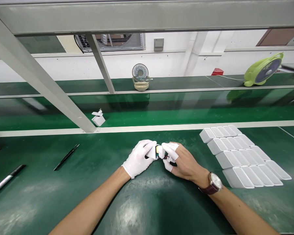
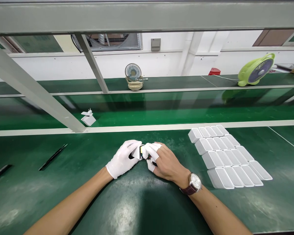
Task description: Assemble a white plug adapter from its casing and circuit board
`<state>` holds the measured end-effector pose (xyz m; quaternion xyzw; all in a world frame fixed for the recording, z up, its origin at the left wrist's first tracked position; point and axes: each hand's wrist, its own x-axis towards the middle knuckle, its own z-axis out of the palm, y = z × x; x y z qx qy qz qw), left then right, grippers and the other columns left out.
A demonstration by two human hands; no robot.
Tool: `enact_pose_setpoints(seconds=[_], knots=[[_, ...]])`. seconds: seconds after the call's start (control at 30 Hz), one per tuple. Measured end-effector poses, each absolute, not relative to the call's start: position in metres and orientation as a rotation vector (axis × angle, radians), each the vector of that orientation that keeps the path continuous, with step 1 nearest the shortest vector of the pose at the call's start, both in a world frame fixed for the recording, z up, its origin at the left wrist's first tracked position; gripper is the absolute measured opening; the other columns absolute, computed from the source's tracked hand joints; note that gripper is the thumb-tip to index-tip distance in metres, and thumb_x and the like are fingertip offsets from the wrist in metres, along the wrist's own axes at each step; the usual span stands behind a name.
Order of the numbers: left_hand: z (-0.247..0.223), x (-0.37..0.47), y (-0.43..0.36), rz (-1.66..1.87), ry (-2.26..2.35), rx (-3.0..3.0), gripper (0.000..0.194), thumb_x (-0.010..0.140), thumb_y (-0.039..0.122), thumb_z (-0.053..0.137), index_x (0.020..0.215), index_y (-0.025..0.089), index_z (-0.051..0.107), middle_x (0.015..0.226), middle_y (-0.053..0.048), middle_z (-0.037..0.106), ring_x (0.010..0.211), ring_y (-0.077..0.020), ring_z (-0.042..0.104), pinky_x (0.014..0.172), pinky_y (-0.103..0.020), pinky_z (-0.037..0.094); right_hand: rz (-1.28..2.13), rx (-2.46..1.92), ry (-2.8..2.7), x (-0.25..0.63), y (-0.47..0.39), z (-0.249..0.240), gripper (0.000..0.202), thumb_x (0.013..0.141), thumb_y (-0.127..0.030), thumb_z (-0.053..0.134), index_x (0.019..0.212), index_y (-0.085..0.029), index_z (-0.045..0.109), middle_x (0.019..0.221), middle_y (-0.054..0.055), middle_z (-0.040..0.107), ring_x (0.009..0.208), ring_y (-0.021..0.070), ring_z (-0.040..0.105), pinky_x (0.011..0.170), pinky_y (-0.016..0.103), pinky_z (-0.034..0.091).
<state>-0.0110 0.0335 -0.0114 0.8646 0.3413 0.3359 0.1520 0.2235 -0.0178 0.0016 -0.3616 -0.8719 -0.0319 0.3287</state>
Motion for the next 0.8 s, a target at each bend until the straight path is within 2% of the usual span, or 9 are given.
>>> enact_pose_setpoints(seconds=[0.2, 0.4, 0.5, 0.6, 0.7, 0.8], knots=[[-0.010, -0.010, 0.032, 0.958, 0.966, 2.480, 0.048, 0.088, 0.018, 0.065, 0.133, 0.026, 0.054, 0.124, -0.009, 0.061, 0.117, -0.0235, 0.057, 0.102, -0.042, 0.051, -0.067, -0.922, -2.297, 0.221, -0.017, 0.001, 0.065, 0.092, -0.014, 0.055, 0.151, -0.012, 0.029, 0.126, 0.017, 0.061, 0.120, 0.0305, 0.056, 0.106, 0.055, 0.048], [-0.013, -0.011, 0.030, 0.963, 0.995, 2.504, 0.049, 0.086, 0.024, 0.068, 0.133, 0.023, 0.054, 0.124, -0.010, 0.062, 0.117, -0.0242, 0.058, 0.101, -0.043, 0.051, 0.052, -0.962, -2.236, 0.218, -0.016, -0.012, 0.072, 0.091, -0.015, 0.056, 0.155, -0.019, 0.023, 0.129, 0.015, 0.060, 0.121, 0.0306, 0.055, 0.101, 0.054, 0.051], [-0.011, -0.010, 0.028, 0.956, 1.011, 2.557, 0.059, 0.080, 0.032, 0.075, 0.133, 0.021, 0.054, 0.123, -0.012, 0.064, 0.115, -0.0272, 0.059, 0.098, -0.046, 0.051, 0.169, -1.025, -2.128, 0.213, -0.020, -0.011, 0.072, 0.092, -0.024, 0.061, 0.154, -0.022, 0.025, 0.119, 0.014, 0.064, 0.108, 0.0292, 0.062, 0.090, 0.051, 0.057], [-0.006, -0.009, 0.025, 0.979, 1.015, 2.612, 0.047, 0.079, 0.033, 0.075, 0.123, 0.023, 0.061, 0.113, -0.009, 0.070, 0.106, -0.0282, 0.063, 0.091, -0.047, 0.051, 0.356, -1.123, -2.008, 0.210, -0.026, -0.006, 0.072, 0.091, -0.036, 0.067, 0.151, -0.024, 0.030, 0.116, 0.012, 0.065, 0.103, 0.0284, 0.064, 0.087, 0.049, 0.058], [-0.002, -0.009, 0.023, 1.026, 0.992, 2.484, 0.031, 0.081, 0.030, 0.075, 0.110, 0.024, 0.067, 0.102, -0.007, 0.073, 0.096, -0.0246, 0.063, 0.085, -0.043, 0.052, 0.508, -1.076, -1.929, 0.211, -0.029, -0.004, 0.056, 0.096, -0.036, 0.059, 0.147, -0.025, 0.039, 0.119, 0.010, 0.066, 0.108, 0.0255, 0.064, 0.095, 0.046, 0.056], [-0.001, -0.010, 0.024, 1.014, 0.985, 2.219, 0.031, 0.078, 0.032, 0.078, 0.107, 0.023, 0.069, 0.102, -0.007, 0.071, 0.095, -0.0218, 0.064, 0.081, -0.038, 0.055, 0.513, -1.016, -1.885, 0.212, -0.028, -0.007, 0.040, 0.102, -0.025, 0.047, 0.142, -0.025, 0.048, 0.121, 0.009, 0.066, 0.112, 0.0229, 0.063, 0.098, 0.044, 0.055]])
